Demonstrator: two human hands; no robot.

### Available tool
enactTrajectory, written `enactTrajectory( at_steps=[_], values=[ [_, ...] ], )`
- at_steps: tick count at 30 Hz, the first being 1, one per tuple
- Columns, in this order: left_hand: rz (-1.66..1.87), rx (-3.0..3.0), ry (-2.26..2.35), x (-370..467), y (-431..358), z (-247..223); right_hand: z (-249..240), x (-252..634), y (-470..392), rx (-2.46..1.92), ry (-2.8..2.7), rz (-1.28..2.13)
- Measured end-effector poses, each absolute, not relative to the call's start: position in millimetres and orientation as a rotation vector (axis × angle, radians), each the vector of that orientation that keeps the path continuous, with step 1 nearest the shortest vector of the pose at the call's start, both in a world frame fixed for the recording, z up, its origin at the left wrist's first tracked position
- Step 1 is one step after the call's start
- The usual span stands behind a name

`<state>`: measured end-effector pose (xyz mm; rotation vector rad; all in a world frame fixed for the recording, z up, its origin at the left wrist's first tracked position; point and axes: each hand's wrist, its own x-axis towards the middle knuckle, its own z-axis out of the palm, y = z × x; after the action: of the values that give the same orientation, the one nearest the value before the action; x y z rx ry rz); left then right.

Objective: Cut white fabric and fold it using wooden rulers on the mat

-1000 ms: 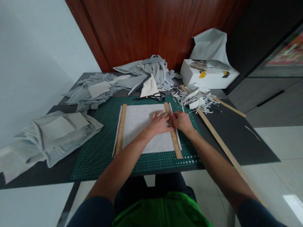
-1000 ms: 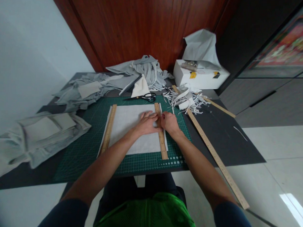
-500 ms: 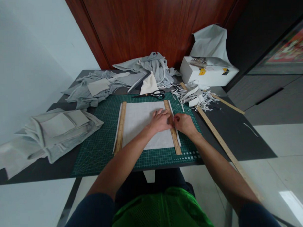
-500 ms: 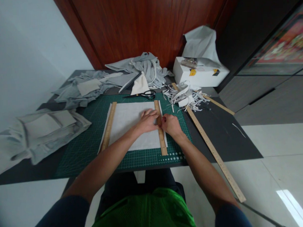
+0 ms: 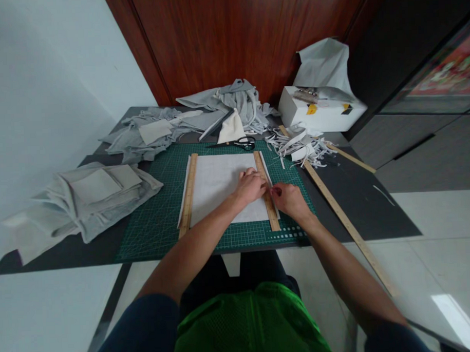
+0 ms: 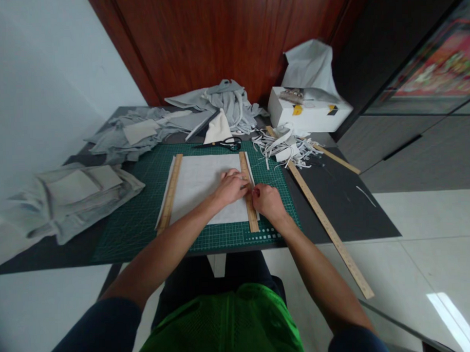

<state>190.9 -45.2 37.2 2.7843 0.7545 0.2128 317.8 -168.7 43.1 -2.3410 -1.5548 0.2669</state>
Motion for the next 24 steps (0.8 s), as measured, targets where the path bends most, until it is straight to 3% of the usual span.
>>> enactTrajectory(
  at_steps=[24],
  values=[
    [0.117,2.732,0.780,201,-47,42,39,305,-222,-2.306,-1.533,0.342]
  ],
)
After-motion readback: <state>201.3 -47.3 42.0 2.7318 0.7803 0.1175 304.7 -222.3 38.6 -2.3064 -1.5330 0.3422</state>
